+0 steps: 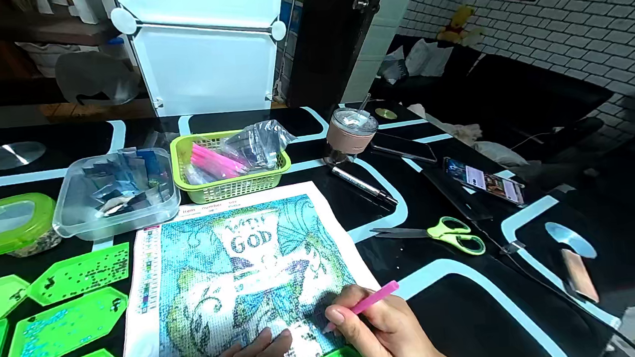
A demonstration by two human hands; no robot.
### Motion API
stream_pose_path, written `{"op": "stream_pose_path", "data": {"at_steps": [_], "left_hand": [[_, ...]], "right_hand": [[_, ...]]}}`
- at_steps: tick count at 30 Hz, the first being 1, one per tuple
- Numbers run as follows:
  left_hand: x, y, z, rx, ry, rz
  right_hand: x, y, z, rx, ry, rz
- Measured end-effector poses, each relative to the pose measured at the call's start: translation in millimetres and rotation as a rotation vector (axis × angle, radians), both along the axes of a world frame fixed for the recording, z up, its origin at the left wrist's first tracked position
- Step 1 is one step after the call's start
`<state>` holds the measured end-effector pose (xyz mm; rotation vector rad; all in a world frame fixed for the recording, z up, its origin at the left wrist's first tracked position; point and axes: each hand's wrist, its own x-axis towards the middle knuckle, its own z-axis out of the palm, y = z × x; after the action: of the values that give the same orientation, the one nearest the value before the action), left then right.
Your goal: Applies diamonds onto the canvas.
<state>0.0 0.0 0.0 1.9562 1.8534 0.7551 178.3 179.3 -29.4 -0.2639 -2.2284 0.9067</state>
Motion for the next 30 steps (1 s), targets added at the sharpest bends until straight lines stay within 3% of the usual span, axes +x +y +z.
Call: {"op": "stream_pose_path", "data": {"at_steps": [4,13,21,30], "left_hand": [[-1.0,0.3,-0.5,0.003,0.0,-0.01],[-0.3,0.3,0.6,-0.004,0.006,-0.007],[0.0,0.8,0.6,-0.002,0.006,-0.003],[-0.1,0.7,1.1,-0.003,0.001,-0.006]], "right_hand": [[-2.2,0.8,1.5,-0.099,0.067,0.012],[-4.0,-0.7,0.1,-0.078,0.05,0.016],[-5.1,-4.5,-0.3,0.117,0.014,-0.052],[-4.5,-4.8,-0.1,0.111,0.021,-0.044]]}}
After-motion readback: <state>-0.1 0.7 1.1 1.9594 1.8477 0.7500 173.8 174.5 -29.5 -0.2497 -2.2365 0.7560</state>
